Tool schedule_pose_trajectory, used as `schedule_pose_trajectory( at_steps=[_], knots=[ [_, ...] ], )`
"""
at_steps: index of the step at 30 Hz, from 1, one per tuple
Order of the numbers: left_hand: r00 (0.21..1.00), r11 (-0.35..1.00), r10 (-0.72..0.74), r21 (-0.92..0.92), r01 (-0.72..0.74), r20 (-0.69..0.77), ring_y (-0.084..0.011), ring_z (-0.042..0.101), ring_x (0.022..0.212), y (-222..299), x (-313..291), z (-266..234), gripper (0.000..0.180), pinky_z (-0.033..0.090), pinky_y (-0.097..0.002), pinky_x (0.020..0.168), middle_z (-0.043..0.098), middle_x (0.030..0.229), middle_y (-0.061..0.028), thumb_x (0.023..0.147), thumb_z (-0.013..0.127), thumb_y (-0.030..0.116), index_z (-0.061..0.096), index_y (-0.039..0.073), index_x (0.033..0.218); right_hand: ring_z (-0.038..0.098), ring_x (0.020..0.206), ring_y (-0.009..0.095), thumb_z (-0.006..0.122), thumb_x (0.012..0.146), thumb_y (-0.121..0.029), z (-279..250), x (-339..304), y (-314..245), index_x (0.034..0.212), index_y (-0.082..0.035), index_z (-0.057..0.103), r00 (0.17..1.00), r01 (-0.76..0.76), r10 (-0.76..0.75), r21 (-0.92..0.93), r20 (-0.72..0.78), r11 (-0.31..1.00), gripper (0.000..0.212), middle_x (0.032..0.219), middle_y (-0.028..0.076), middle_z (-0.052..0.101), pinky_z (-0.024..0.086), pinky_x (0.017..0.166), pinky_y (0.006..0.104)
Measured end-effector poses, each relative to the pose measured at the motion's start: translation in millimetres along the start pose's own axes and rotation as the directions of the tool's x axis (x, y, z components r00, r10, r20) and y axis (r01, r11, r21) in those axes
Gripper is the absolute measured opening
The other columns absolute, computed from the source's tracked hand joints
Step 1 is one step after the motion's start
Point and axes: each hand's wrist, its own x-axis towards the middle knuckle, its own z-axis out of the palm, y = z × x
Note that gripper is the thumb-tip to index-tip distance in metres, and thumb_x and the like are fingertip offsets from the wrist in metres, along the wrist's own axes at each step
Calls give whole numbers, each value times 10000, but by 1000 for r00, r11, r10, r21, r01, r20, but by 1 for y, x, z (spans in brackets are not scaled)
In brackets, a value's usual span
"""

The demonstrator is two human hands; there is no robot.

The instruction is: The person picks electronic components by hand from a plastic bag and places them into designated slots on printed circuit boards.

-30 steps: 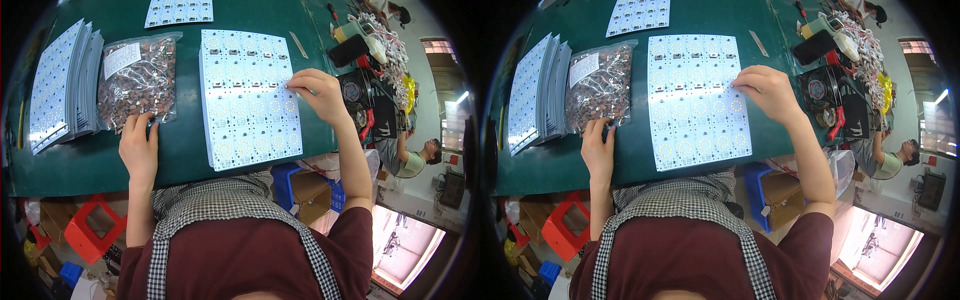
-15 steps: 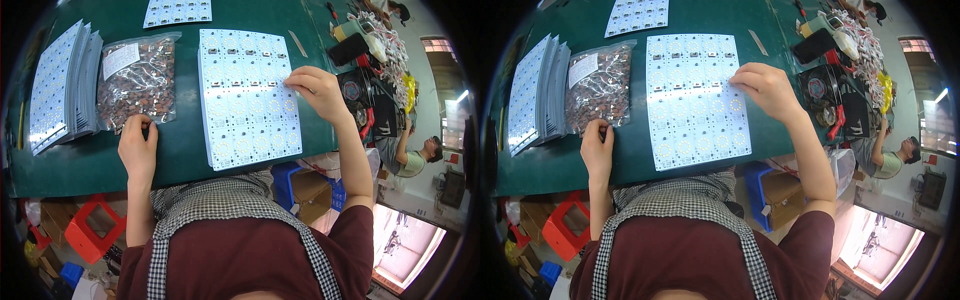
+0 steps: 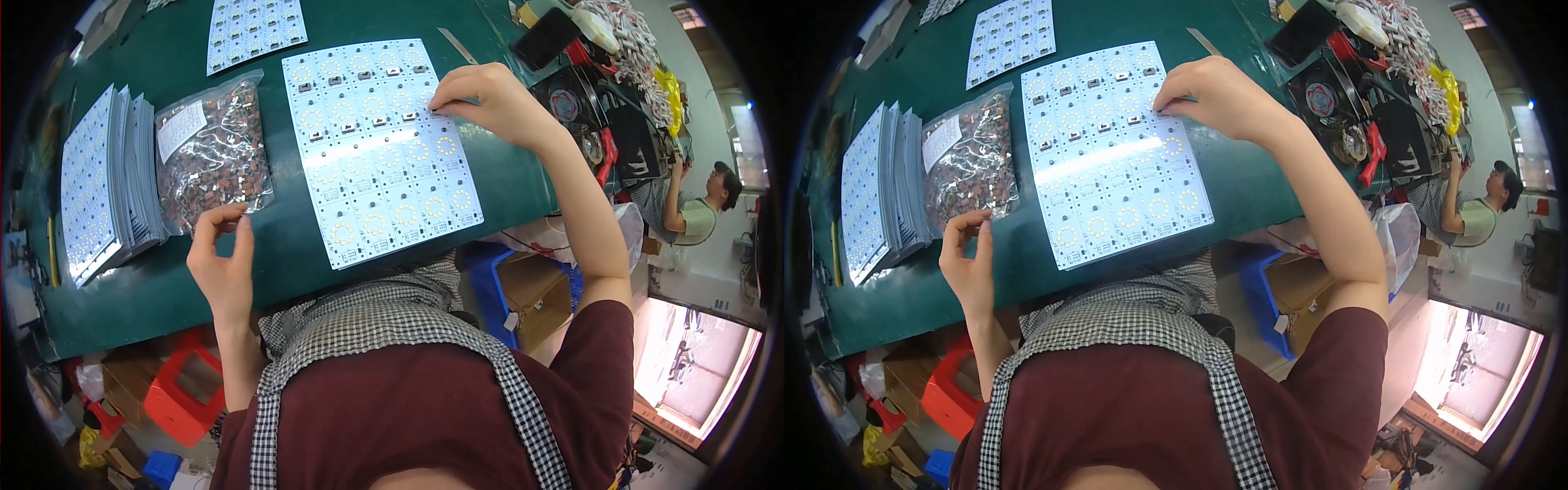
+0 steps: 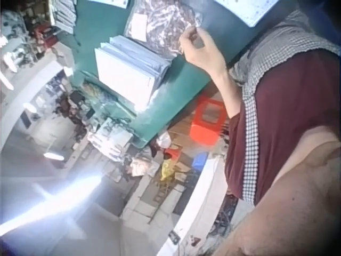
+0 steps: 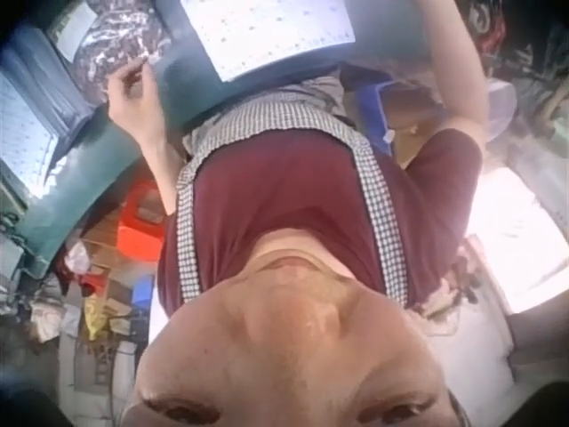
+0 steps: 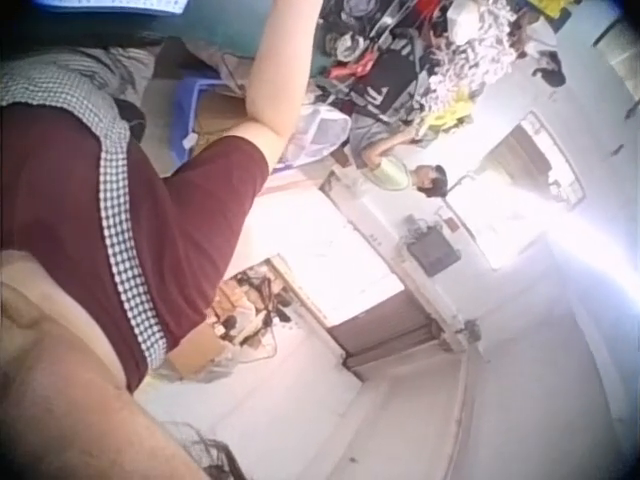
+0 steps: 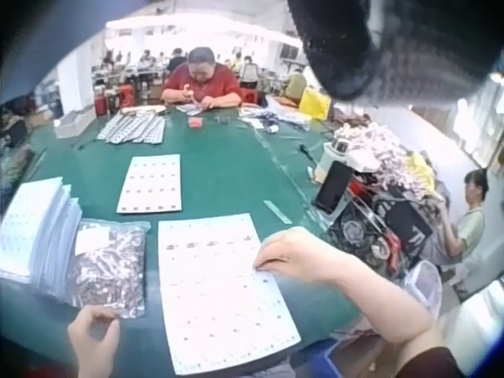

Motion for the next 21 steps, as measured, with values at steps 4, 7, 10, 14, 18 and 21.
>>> schedule_pose_trajectory(
  at_steps=[4,7,10,14,18,21],
  knots=[
    [933,954,276,-188,-236,229,-209,647,893,46,1,16,118,486,-296,780,677,972,-104,796,627,-11,592,2,907,651,798,263,673,740,-4,-1,-2,0,878,-8,682,1000,3,-3,-15,12,1000,138,873,115,673,515,704,311],
    [800,883,468,-226,-411,374,-254,640,821,63,0,38,227,495,-348,692,667,973,-81,741,669,3,577,40,945,650,800,267,672,743,-10,0,0,-3,870,-2,676,1000,4,-4,-22,15,1000,127,870,116,672,516,703,316],
    [760,859,507,-166,-484,407,-243,644,830,65,2,52,225,497,-346,684,666,951,-73,749,670,16,563,45,944,646,797,275,668,748,-14,1,-1,-4,867,-3,667,999,35,-34,-89,9,995,119,862,114,666,515,696,325],
    [775,864,498,-152,-479,388,-236,652,832,63,2,54,207,502,-340,671,668,943,-66,755,667,26,555,45,928,639,785,284,661,755,-22,4,-3,-8,857,-10,658,998,63,-65,-142,-13,988,103,846,111,656,512,684,337],
    [791,877,480,-180,-446,379,-233,655,816,62,3,55,187,505,-340,658,668,925,-61,761,662,35,560,48,917,632,781,293,652,768,-36,4,-4,-11,859,-21,650,996,87,-86,-238,14,967,92,848,103,647,509,676,346],
    [797,883,469,-183,-433,381,-232,656,808,61,4,55,184,505,-340,655,665,907,-59,762,663,38,566,49,918,631,787,295,649,773,-38,3,-2,-13,866,-20,646,993,117,-112,-293,34,949,94,857,101,646,509,679,348]
  ],
)
